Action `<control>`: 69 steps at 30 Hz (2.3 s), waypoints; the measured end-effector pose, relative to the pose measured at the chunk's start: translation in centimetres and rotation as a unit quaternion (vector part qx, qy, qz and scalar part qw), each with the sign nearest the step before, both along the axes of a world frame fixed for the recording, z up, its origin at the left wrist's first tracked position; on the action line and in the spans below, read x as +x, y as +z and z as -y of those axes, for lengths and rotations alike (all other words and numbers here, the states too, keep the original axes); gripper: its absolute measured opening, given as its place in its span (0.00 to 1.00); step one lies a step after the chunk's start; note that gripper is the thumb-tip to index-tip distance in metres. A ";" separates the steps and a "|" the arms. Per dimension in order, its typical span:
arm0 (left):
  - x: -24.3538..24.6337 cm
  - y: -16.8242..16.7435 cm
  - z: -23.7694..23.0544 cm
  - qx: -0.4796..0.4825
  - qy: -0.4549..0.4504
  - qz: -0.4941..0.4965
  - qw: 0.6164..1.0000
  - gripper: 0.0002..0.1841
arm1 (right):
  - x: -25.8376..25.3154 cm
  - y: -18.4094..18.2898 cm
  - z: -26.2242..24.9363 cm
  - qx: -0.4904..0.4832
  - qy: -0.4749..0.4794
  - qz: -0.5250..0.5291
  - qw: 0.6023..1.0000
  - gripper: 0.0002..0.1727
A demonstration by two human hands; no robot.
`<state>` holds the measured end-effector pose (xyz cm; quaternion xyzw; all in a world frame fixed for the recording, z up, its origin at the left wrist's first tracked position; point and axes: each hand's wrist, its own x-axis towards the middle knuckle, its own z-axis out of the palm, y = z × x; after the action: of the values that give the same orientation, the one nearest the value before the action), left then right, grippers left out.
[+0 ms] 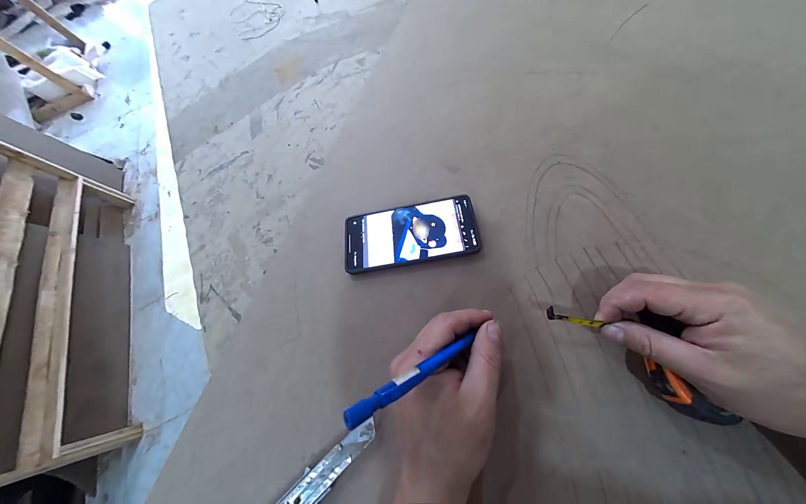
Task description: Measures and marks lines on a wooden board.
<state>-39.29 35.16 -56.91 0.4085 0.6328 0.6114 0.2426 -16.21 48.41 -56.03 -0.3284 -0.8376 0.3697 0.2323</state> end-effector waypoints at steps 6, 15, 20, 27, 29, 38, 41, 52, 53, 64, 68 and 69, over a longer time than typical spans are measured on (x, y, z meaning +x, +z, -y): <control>0.1 -0.1 0.3 -0.028 0.006 -0.020 0.999 0.05 | 0.1 0.5 0.3 -0.005 -0.004 0.016 1.000 0.06; -0.5 0.5 0.5 -0.084 -0.011 -0.073 0.994 0.07 | -1.6 1.8 -0.8 0.059 0.035 0.112 0.991 0.05; -0.8 1.0 0.5 -0.124 0.001 -0.112 0.986 0.06 | -5.7 3.2 -3.5 0.084 0.103 0.208 0.969 0.05; -1.2 1.2 -0.9 -0.143 -0.009 -0.074 0.987 0.03 | -7.5 3.9 -4.0 0.106 0.137 0.237 0.956 0.06; -1.1 1.2 -1.1 -0.151 -0.001 -0.083 0.985 0.03 | -7.3 3.8 -4.0 0.110 0.139 0.234 0.956 0.05; -1.1 1.0 -1.5 -0.146 -0.029 -0.120 0.982 0.03 | -7.1 4.0 -3.9 0.121 0.148 0.238 0.952 0.05; -1.3 1.0 -2.1 -0.143 -0.037 -0.126 0.981 0.02 | -7.2 3.9 -3.8 0.125 0.136 0.239 0.953 0.05; -1.1 1.3 -2.4 -0.147 -0.025 -0.097 0.984 0.03 | -7.2 4.0 -3.7 0.140 0.134 0.244 0.950 0.06; -1.1 1.3 -2.4 -0.145 -0.025 -0.096 0.984 0.03 | -7.2 4.1 -3.7 0.140 0.132 0.246 0.950 0.06; -1.0 1.1 -2.4 -0.153 -0.025 -0.128 0.980 0.02 | -7.3 4.2 -3.6 0.137 0.130 0.258 0.947 0.07; -0.9 1.2 -2.4 -0.160 -0.022 -0.134 0.978 0.02 | -7.2 4.2 -3.6 0.131 0.130 0.251 0.950 0.06; -0.8 1.2 -2.4 -0.161 -0.021 -0.137 0.977 0.02 | -7.2 4.2 -3.6 0.128 0.131 0.250 0.951 0.06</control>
<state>-40.14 37.53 -55.71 0.4571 0.7413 0.4346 0.2294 -23.44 52.02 -51.86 -0.2656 -0.9447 0.1922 0.0048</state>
